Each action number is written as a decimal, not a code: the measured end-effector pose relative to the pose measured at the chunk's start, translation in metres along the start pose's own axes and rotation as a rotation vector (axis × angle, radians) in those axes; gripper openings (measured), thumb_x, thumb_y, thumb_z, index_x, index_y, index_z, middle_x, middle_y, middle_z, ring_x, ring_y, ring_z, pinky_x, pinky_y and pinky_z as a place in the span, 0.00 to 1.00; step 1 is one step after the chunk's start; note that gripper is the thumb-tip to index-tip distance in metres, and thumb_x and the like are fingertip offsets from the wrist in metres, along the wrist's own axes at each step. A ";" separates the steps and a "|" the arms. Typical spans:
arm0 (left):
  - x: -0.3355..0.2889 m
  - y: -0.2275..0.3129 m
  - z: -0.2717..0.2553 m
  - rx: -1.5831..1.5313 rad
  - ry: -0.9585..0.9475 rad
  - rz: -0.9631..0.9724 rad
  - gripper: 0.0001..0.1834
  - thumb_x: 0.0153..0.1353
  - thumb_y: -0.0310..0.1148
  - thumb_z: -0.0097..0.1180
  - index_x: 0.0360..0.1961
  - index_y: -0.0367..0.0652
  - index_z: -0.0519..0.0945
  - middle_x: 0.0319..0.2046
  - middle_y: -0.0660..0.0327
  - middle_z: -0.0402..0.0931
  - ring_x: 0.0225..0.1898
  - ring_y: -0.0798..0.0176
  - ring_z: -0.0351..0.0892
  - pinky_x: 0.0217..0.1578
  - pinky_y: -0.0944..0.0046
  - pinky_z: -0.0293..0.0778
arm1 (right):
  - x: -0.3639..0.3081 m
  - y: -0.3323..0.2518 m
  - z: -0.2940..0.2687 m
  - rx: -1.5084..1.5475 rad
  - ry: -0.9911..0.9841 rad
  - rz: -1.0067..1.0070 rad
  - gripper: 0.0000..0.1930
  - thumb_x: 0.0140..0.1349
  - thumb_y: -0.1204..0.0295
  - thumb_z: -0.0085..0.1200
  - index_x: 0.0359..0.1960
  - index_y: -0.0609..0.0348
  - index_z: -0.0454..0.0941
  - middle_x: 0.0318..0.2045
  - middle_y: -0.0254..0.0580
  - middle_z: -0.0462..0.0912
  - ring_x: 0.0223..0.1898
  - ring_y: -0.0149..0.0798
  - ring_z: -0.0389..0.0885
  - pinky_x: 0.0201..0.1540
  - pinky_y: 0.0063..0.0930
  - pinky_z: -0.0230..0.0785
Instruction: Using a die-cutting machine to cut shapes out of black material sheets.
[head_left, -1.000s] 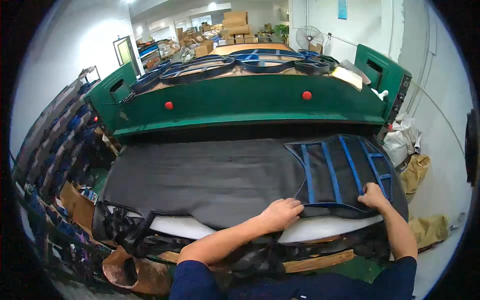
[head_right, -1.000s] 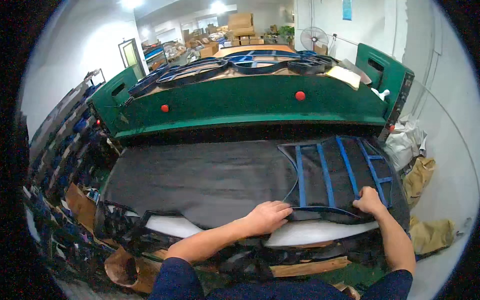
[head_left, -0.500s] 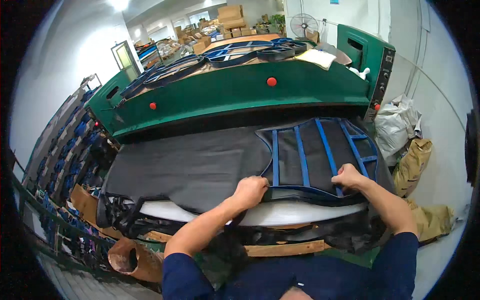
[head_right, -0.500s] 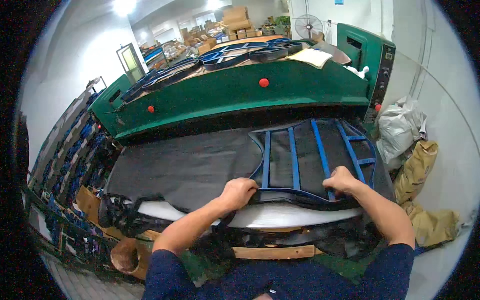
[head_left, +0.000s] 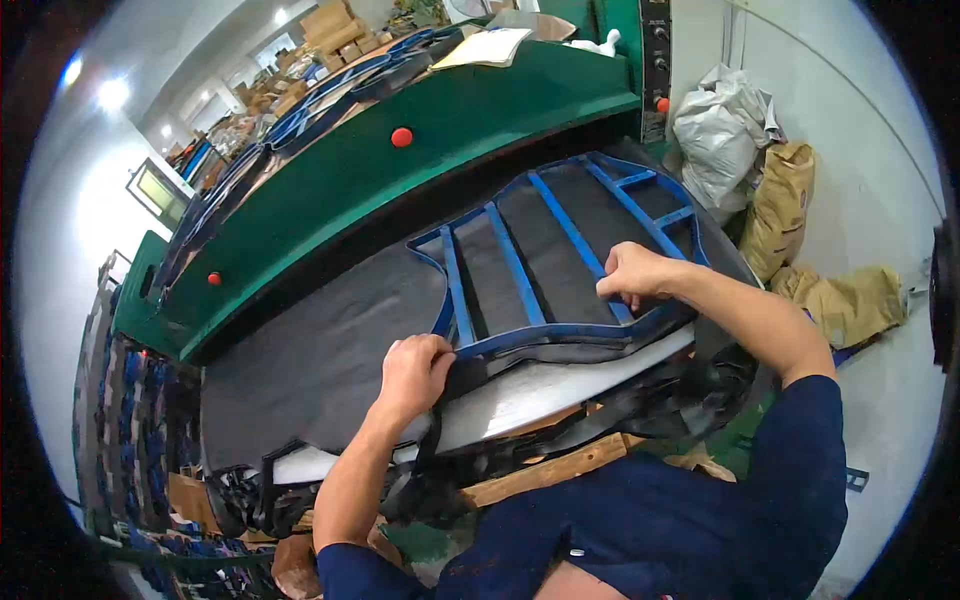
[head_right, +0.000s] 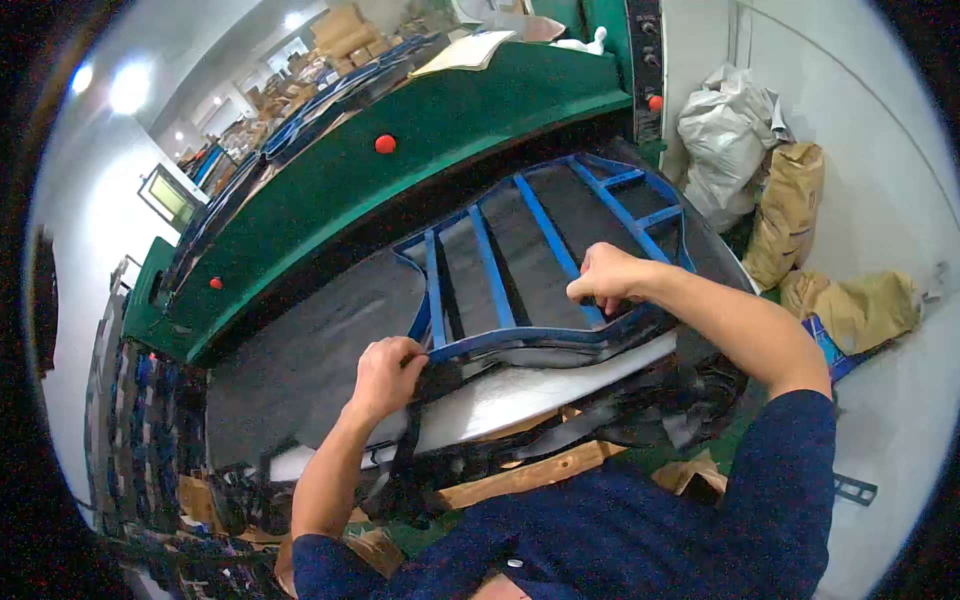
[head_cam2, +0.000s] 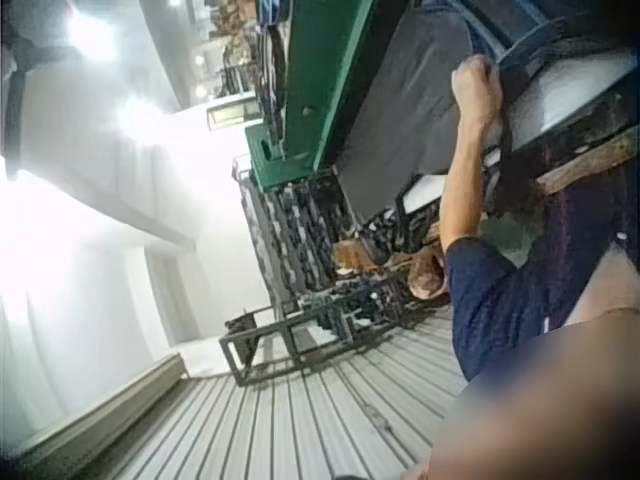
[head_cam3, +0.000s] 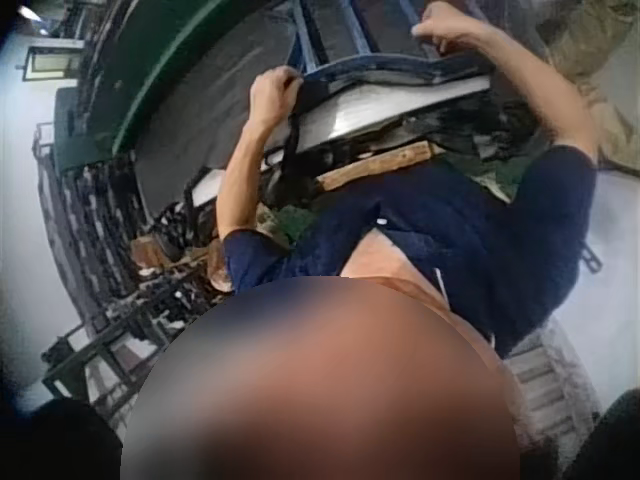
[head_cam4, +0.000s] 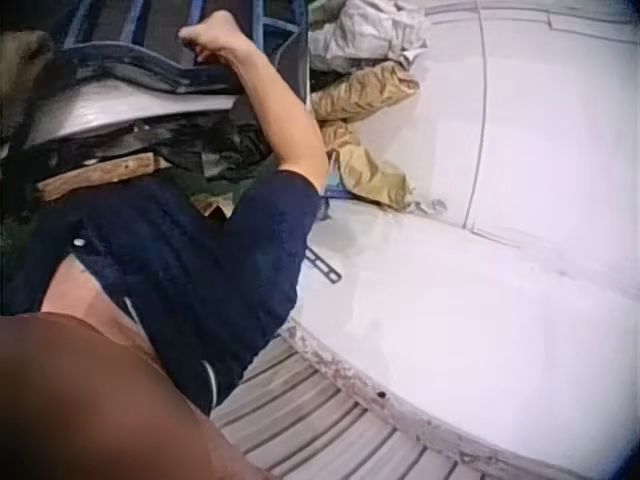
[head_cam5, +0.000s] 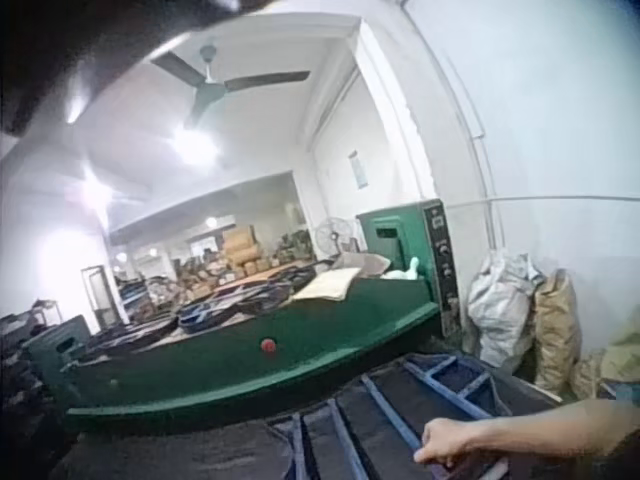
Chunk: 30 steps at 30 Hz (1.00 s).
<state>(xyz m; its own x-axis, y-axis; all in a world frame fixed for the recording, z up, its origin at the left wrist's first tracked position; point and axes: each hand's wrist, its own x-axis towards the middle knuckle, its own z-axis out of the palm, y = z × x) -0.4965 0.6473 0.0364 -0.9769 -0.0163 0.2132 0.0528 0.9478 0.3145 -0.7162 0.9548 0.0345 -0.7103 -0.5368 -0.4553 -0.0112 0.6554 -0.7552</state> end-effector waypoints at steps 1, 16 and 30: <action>0.000 -0.002 0.008 0.014 0.011 0.038 0.05 0.55 0.30 0.62 0.31 0.42 0.81 0.31 0.55 0.82 0.38 0.49 0.80 0.41 0.52 0.72 | 0.000 0.005 -0.004 0.002 -0.001 0.009 0.13 0.47 0.69 0.64 0.25 0.70 0.78 0.22 0.48 0.79 0.19 0.39 0.78 0.21 0.29 0.75; 0.047 0.023 0.050 -0.053 0.068 -0.337 0.28 0.56 0.40 0.62 0.49 0.30 0.70 0.39 0.40 0.79 0.41 0.38 0.82 0.44 0.46 0.79 | 0.082 0.066 -0.082 -0.554 0.526 -0.372 0.24 0.53 0.69 0.59 0.52 0.63 0.74 0.41 0.58 0.84 0.44 0.55 0.84 0.48 0.42 0.74; 0.023 -0.008 0.010 -0.331 0.138 -0.459 0.23 0.49 0.27 0.58 0.47 0.33 0.69 0.37 0.37 0.81 0.45 0.35 0.81 0.48 0.42 0.75 | 0.050 0.034 -0.077 -0.502 0.707 -0.628 0.15 0.52 0.74 0.63 0.39 0.60 0.72 0.30 0.34 0.71 0.29 0.31 0.67 0.35 0.28 0.66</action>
<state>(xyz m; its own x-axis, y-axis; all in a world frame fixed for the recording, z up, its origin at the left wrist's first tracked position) -0.5215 0.6428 0.0302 -0.8802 -0.4643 0.0982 -0.2861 0.6843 0.6707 -0.8066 0.9912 0.0222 -0.7211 -0.5303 0.4459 -0.6909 0.5988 -0.4051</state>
